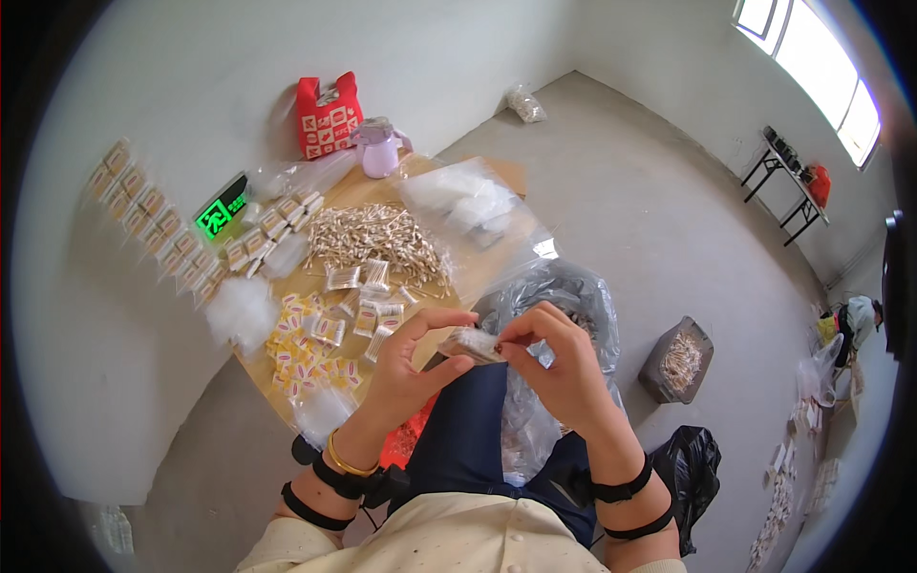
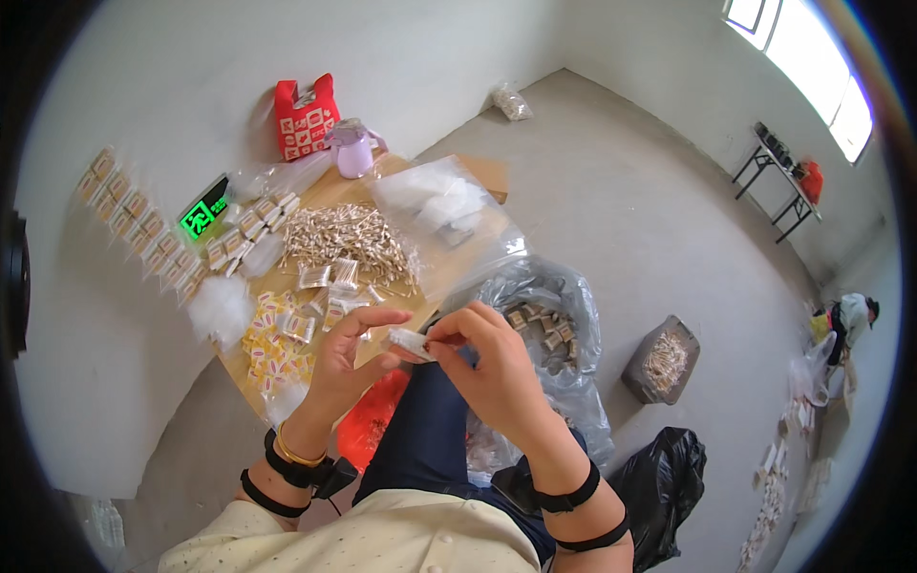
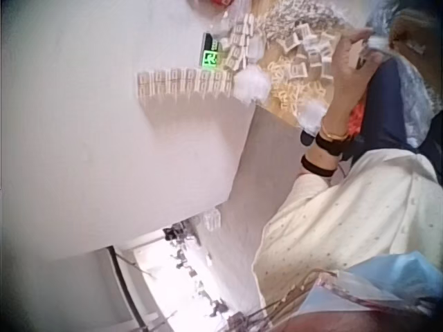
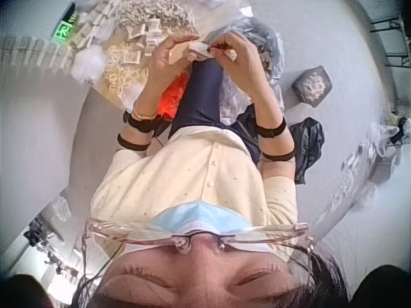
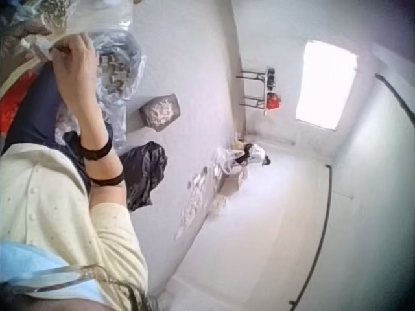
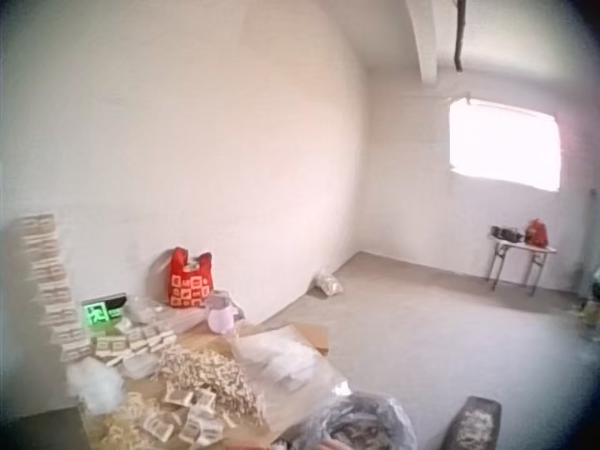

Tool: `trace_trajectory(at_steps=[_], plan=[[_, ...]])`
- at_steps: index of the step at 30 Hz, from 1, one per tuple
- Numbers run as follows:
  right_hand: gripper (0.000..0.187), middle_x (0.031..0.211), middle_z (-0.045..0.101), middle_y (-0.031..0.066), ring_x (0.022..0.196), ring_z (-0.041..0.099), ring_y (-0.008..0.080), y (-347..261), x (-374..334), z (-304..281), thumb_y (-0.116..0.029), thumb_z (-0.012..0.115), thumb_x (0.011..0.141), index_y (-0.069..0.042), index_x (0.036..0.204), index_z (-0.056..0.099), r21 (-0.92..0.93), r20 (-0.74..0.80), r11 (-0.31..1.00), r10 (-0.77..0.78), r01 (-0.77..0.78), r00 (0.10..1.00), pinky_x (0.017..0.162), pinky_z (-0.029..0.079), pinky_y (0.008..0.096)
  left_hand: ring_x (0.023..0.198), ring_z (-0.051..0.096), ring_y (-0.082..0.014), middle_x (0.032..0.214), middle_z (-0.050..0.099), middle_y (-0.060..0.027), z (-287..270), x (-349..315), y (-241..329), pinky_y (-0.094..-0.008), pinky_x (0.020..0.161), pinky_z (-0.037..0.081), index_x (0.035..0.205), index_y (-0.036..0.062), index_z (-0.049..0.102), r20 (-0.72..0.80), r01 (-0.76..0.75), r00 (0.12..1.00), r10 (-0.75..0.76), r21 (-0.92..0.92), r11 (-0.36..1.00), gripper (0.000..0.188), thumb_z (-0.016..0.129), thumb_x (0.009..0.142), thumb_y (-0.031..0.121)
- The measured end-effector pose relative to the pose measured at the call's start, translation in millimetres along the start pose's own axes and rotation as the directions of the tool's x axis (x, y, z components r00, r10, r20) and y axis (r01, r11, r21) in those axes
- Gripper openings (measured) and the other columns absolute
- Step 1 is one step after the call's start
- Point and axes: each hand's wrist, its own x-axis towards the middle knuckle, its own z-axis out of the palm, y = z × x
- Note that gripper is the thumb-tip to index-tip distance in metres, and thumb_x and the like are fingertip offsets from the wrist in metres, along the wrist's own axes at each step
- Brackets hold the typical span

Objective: The person sits on the floor and repeatedly picks up small rectangular items and clear plastic bags. They insert the items into the bags and fold the tops closed, placing the finished packages on a wooden board.

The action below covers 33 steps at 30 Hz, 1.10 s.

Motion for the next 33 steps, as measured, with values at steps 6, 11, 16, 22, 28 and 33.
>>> trace_trajectory(at_steps=[6, 11, 16, 22, 28, 33], plan=[[0.009, 0.087, 0.057, 0.0067, 0.083, 0.059, 0.0207, 7.1, 11.3, 26.3, -0.001, 0.068, 0.083, 0.000, 0.092, 0.064, -0.019, 0.116, 1.000, -0.016, 0.018, 0.993, 0.075, 0.047, 0.0324, 0.094, 0.066, -0.0154, 0.097, 0.072, -0.0074, -17.5, -11.1, -1.1, -0.0293, 0.086, 0.049, 0.094, 0.0033, 0.072, -0.094, 0.123, 0.990, -0.106, 0.198, 0.972, 0.013, 0.073, 0.085, 0.013], [0.010, 0.086, 0.057, 0.0064, 0.082, 0.058, 0.0187, 29.8, 16.0, 54.7, -0.002, 0.069, 0.083, 0.000, 0.092, 0.064, 0.097, 0.158, 0.994, 0.040, -0.056, 0.987, 0.074, 0.047, 0.0296, 0.090, 0.067, -0.0187, 0.097, 0.072, -0.0087, -34.1, -26.6, -17.7, -0.0294, 0.084, 0.049, 0.093, 0.0043, 0.073, -0.184, 0.053, 0.983, -0.002, 0.270, 0.961, 0.011, 0.072, 0.086, 0.013], [0.010, 0.088, 0.060, 0.0050, 0.081, 0.058, 0.0137, 58.0, 30.3, 94.1, -0.002, 0.069, 0.083, 0.001, 0.091, 0.065, 0.153, 0.225, 0.980, 0.087, -0.124, 0.970, 0.075, 0.047, 0.0270, 0.085, 0.066, -0.0170, 0.096, 0.071, -0.0079, -59.3, -43.7, -41.1, -0.0286, 0.080, 0.049, 0.091, 0.0046, 0.072, -0.296, 0.046, 0.954, 0.039, 0.277, 0.960, 0.007, 0.071, 0.086, 0.009], [0.007, 0.087, 0.064, 0.0034, 0.079, 0.058, 0.0084, 112.9, 28.5, 168.3, -0.003, 0.065, 0.089, 0.002, 0.094, 0.063, 0.353, 0.366, 0.869, 0.212, -0.346, 0.906, 0.072, 0.047, 0.0236, 0.081, 0.064, -0.0081, 0.110, 0.067, -0.0065, -85.8, -78.2, -86.4, -0.0220, 0.068, 0.049, 0.090, 0.0037, 0.062, -0.439, 0.366, 0.857, -0.271, 0.147, 0.919, 0.004, 0.065, 0.091, 0.006], [0.020, 0.074, 0.061, 0.0027, 0.068, 0.055, 0.0100, 156.7, 18.8, 222.8, -0.014, 0.075, 0.083, 0.000, 0.087, 0.060, 0.205, 0.506, 0.853, 0.327, -0.479, 0.798, 0.062, 0.045, 0.0272, 0.080, 0.066, -0.0092, 0.107, 0.066, -0.0102, -96.0, -108.1, -140.9, -0.0212, 0.065, 0.051, 0.090, 0.0049, 0.053, -0.455, 0.446, 0.782, -0.426, -0.069, 0.892, 0.011, 0.064, 0.093, 0.007], [0.028, 0.071, 0.059, 0.0025, 0.066, 0.053, 0.0097, 165.8, 11.3, 237.5, -0.019, 0.079, 0.079, -0.001, 0.082, 0.057, 0.102, 0.599, 0.834, 0.383, -0.542, 0.703, 0.059, 0.044, 0.0272, 0.080, 0.068, -0.0116, 0.101, 0.066, -0.0085, -100.2, -126.5, -174.2, -0.0213, 0.064, 0.051, 0.087, 0.0063, 0.052, -0.437, 0.442, 0.781, -0.447, -0.120, 0.889, 0.015, 0.066, 0.091, 0.008]])
